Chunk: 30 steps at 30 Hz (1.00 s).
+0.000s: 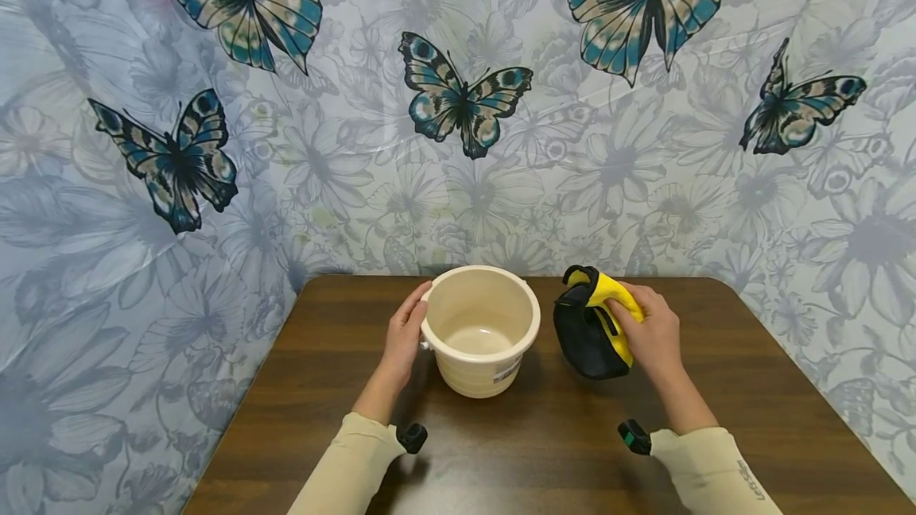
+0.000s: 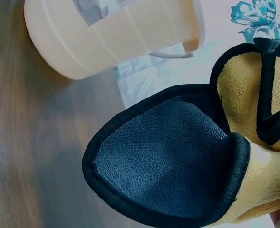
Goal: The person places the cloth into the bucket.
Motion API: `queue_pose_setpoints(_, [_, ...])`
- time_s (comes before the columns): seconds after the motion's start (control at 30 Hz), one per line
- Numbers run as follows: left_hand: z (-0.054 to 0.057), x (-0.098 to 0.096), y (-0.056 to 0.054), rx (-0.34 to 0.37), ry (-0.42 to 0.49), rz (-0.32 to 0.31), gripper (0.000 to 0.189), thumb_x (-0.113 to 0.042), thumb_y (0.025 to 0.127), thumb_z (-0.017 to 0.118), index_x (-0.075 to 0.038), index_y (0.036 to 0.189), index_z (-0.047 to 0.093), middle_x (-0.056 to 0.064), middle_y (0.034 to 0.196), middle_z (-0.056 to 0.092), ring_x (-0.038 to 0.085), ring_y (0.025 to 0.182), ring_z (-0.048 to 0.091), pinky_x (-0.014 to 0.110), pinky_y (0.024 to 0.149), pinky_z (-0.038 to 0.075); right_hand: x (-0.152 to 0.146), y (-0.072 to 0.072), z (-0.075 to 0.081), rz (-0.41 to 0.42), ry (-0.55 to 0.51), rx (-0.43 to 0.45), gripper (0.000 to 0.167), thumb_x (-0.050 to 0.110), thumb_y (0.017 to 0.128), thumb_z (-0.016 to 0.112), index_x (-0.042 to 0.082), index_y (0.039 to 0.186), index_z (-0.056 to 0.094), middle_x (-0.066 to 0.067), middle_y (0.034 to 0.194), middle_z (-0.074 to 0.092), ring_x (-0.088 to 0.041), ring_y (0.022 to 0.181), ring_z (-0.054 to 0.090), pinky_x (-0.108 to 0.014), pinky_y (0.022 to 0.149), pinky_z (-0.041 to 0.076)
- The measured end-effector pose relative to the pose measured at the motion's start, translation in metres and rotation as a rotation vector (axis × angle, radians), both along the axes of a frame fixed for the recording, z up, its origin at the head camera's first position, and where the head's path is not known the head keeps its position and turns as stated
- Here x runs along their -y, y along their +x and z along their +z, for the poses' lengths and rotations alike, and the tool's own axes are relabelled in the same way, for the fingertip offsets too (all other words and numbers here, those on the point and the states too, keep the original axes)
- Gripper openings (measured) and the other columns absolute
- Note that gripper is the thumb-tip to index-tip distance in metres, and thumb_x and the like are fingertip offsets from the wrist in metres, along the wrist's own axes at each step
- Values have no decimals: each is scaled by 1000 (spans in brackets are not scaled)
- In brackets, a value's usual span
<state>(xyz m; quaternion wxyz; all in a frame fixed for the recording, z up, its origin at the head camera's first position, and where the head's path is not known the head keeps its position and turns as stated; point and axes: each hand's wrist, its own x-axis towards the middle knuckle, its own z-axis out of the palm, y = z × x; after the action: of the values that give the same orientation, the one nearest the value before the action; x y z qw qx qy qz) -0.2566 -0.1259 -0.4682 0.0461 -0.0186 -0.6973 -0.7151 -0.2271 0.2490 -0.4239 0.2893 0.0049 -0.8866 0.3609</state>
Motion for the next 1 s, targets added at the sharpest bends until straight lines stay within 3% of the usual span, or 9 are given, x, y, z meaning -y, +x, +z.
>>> queue_pose_setpoints(0.17, [6, 0, 4, 12, 8, -8, 40, -33, 106, 48, -28, 145, 54, 0, 154, 49, 24, 136, 50, 37, 103, 45, 4, -2, 6, -6, -9, -32, 32, 19, 93, 72, 4, 122, 70, -15, 112, 70, -15, 90, 49, -19, 73, 37])
queue_pose_setpoints(0.3, [18, 0, 11, 14, -7, -22, 40, -26, 107, 47, -22, 146, 53, 4, 155, 48, 26, 135, 50, 35, 101, 46, 6, -3, 13, -12, -19, -46, 32, 19, 93, 72, 4, 121, 70, -14, 111, 70, -10, 88, 46, -18, 72, 36])
queue_pose_setpoints(0.5, [0, 3, -3, 22, 2, -21, 41, -32, 106, 47, -28, 147, 51, -1, 155, 47, 24, 133, 50, 30, 95, 47, 9, -5, 21, -3, -42, -62, 32, 20, 92, 73, 6, 121, 71, -14, 109, 71, 1, 86, 43, -16, 71, 36])
queue_pose_setpoints(0.6, [-5, 2, -4, 15, 0, -10, 40, -37, 106, 48, -31, 145, 53, -2, 154, 48, 24, 133, 51, 27, 92, 47, 10, -5, 25, -3, -61, -59, 33, 20, 92, 73, 6, 121, 71, -14, 110, 71, 3, 85, 43, -14, 71, 36])
queue_pose_setpoints(0.8, [-7, 2, -3, -3, -10, 0, 40, -42, 104, 50, -34, 143, 55, -4, 152, 50, 24, 131, 53, 26, 91, 47, 14, -4, 36, -11, -111, -16, 36, 25, 93, 72, 6, 124, 70, -15, 116, 71, 2, 83, 47, -9, 70, 38])
queue_pose_setpoints(1.0, [-5, 1, -1, -19, -28, 11, 40, -42, 104, 50, -34, 143, 55, -3, 151, 51, 25, 130, 53, 28, 92, 47, 19, -5, 51, 13, -212, -10, 37, 30, 93, 71, 9, 123, 70, -15, 111, 71, -3, 77, 51, -11, 64, 42])
